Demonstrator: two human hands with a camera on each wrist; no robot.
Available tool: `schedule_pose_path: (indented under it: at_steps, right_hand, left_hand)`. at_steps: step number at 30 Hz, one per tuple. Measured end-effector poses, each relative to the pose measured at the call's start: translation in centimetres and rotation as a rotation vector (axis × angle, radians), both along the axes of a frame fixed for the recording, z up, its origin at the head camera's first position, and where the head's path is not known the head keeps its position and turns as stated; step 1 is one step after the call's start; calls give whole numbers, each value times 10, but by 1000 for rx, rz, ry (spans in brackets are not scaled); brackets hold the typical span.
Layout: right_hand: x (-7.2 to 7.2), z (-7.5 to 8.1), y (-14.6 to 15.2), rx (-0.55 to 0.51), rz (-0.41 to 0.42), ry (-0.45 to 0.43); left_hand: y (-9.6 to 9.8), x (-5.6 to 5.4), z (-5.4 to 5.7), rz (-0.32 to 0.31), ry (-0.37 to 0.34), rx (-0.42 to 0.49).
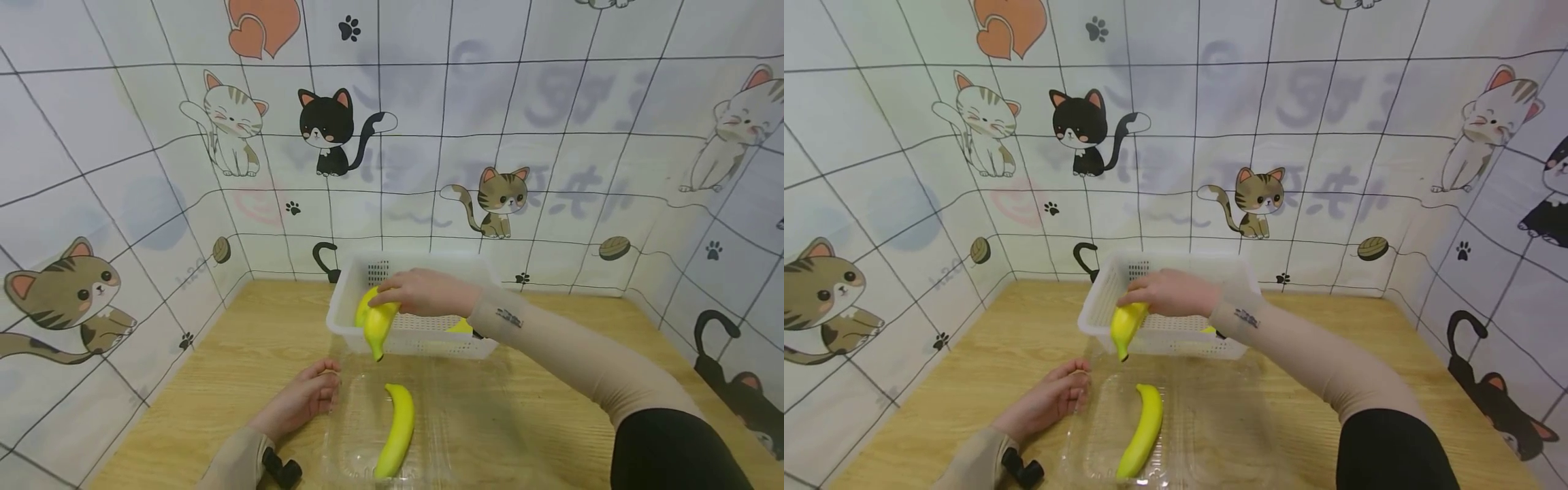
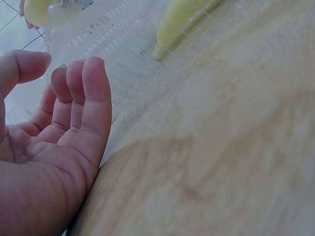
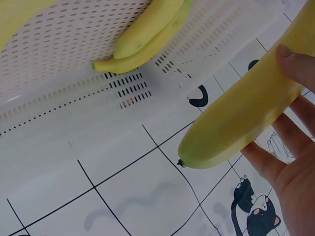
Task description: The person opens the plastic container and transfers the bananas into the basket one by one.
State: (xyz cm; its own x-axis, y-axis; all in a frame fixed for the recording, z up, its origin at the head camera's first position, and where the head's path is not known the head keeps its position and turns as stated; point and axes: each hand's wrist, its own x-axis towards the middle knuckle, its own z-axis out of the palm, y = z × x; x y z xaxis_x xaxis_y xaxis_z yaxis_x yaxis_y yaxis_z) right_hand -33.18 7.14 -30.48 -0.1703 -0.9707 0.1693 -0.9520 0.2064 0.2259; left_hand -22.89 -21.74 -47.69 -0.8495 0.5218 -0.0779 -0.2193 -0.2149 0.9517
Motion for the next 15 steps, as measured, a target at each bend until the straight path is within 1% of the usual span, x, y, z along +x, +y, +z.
schedule_pose_path:
  at_steps: [2, 7, 15]
  right_hand:
    - [-6, -1, -1, -3, -9, -26]
    - [-20, -5, -5, -1, -67, -104]
    - [-39, -10, -7, 12, -141, -160]
  left_hand:
    - [0, 0, 1, 0, 0, -1]
    - [0, 0, 1, 7, -13, 1]
    - [1, -1, 0, 31, -23, -20]
